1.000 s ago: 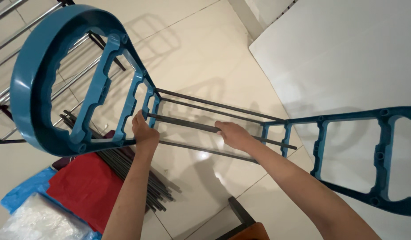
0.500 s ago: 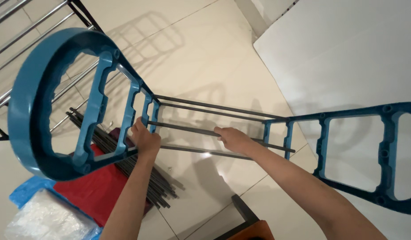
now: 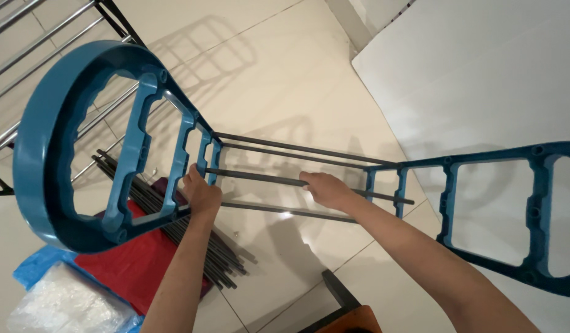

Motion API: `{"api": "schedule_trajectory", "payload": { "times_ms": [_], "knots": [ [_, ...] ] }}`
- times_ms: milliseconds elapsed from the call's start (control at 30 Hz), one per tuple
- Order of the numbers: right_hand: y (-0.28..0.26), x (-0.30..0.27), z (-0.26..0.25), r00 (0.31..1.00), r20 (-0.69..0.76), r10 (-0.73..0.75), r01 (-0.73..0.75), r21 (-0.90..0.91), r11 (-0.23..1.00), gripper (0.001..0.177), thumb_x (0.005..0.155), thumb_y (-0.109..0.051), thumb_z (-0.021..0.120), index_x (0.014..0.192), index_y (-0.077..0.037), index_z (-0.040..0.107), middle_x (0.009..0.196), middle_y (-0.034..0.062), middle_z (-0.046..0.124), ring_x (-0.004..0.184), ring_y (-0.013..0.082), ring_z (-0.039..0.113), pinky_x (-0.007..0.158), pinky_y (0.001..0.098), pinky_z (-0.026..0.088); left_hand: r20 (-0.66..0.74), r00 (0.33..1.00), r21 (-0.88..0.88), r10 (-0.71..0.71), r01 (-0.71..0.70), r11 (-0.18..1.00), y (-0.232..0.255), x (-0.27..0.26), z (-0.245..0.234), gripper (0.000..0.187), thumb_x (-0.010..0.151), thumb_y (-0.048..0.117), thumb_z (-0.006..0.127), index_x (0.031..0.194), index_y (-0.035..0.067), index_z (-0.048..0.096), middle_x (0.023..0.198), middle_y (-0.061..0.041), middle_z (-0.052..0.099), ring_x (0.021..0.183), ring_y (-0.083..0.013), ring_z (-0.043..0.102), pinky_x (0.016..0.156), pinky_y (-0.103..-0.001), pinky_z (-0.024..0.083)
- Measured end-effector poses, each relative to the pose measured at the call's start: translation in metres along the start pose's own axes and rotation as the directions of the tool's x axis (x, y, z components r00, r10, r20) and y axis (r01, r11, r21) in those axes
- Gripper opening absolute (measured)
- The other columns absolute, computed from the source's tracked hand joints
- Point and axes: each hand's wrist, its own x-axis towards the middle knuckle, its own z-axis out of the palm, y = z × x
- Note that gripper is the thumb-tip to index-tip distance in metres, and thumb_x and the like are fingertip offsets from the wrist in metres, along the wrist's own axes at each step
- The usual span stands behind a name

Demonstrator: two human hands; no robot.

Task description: The person assembles a blue plastic drying rack by inserting multiple metal rods into the side frames. They pick up rods from a pile on the floor and slide them into the designated slots, repeating this process for several rods.

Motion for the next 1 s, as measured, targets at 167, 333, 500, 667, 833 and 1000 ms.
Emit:
{"api": "schedule_trajectory", "payload": {
  "times_ms": [167, 333, 500, 667, 833, 1000],
  "knots": [
    [0.002, 0.003, 0.0, 0.996, 0.081, 0.024, -0.03, 0.076, 0.997, 0.017, 0.101, -0.019, 0.059, 0.112, -0.006, 0.057, 0.095, 0.0228, 0.071, 0.094, 0.0416, 0.068, 0.08, 0.0535, 0.049, -0.029, 0.999, 0.114, 0.023, -0.019, 0.993, -0.002, 0.001, 0.005, 0.079, 0.081, -0.006, 0.061, 0.154, -0.002, 0.03, 0.147, -0.031, 0.037, 0.128, -0.0496, 0.046, 0.11, -0.053, 0.041],
    [0.002, 0.002, 0.01, 0.998, 0.07, -0.007, -0.002, 0.123, 0.992, 0.024, 0.097, -0.017, 0.058, 0.119, -0.01, 0.058, 0.095, 0.0221, 0.07, 0.093, 0.0417, 0.067, 0.08, 0.0517, 0.051, -0.059, 0.99, 0.132, 0.132, -0.123, 0.984, 0.017, -0.006, 0.002, 0.086, 0.078, -0.005, 0.064, 0.153, -0.006, 0.023, 0.148, -0.032, 0.032, 0.128, -0.0524, 0.041, 0.107, -0.055, 0.037],
    [-0.001, 0.004, 0.014, 0.999, -0.05, -0.021, 0.028, 0.144, 0.989, 0.02, 0.096, -0.018, 0.061, 0.115, -0.011, 0.06, 0.099, 0.0201, 0.07, 0.095, 0.0421, 0.066, 0.08, 0.0516, 0.051, -0.036, 0.966, 0.276, 0.256, -0.237, 0.932, 0.05, -0.019, -0.019, 0.08, 0.075, 0.003, 0.075, 0.149, 0.014, 0.045, 0.157, -0.024, 0.024, 0.139, -0.05, 0.031, 0.11, -0.058, 0.032],
    [0.012, 0.02, 0.01, 0.99, -0.137, -0.032, 0.042, 0.069, 0.997, 0.014, 0.098, -0.019, 0.061, 0.11, -0.012, 0.062, 0.099, 0.0169, 0.071, 0.099, 0.0399, 0.066, 0.081, 0.0521, 0.05, 0.138, 0.99, 0.376, 0.032, -0.082, 0.923, 0.07, -0.005, -0.033, 0.051, 0.07, 0.046, 0.091, 0.116, 0.032, 0.074, 0.156, -0.014, 0.023, 0.142, -0.0447, 0.025, 0.112, -0.06, 0.03],
    [0.019, 0.024, 0.013, 0.996, -0.086, -0.017, 0.029, 0.142, 0.989, 0.019, 0.096, -0.017, 0.061, 0.114, -0.012, 0.062, 0.102, 0.0185, 0.071, 0.099, 0.0405, 0.066, 0.081, 0.0508, 0.051, 0.149, 0.989, 0.321, -0.001, -0.048, 0.946, 0.07, 0.002, -0.029, 0.044, 0.07, 0.06, 0.086, 0.105, 0.034, 0.079, 0.154, -0.013, 0.025, 0.14, -0.0438, 0.027, 0.109, -0.063, 0.032],
    [0.016, 0.023, 0.026, 0.996, -0.085, -0.003, 0.018, 0.185, 0.983, 0.022, 0.096, -0.021, 0.062, 0.117, -0.013, 0.062, 0.103, 0.0195, 0.071, 0.099, 0.0414, 0.066, 0.082, 0.0503, 0.051, 0.085, 0.996, 0.339, 0.04, -0.067, 0.938, 0.056, 0.003, -0.018, 0.038, 0.075, 0.058, 0.083, 0.102, 0.032, 0.079, 0.152, -0.013, 0.028, 0.137, -0.0439, 0.03, 0.106, -0.064, 0.033]
  ]
}}
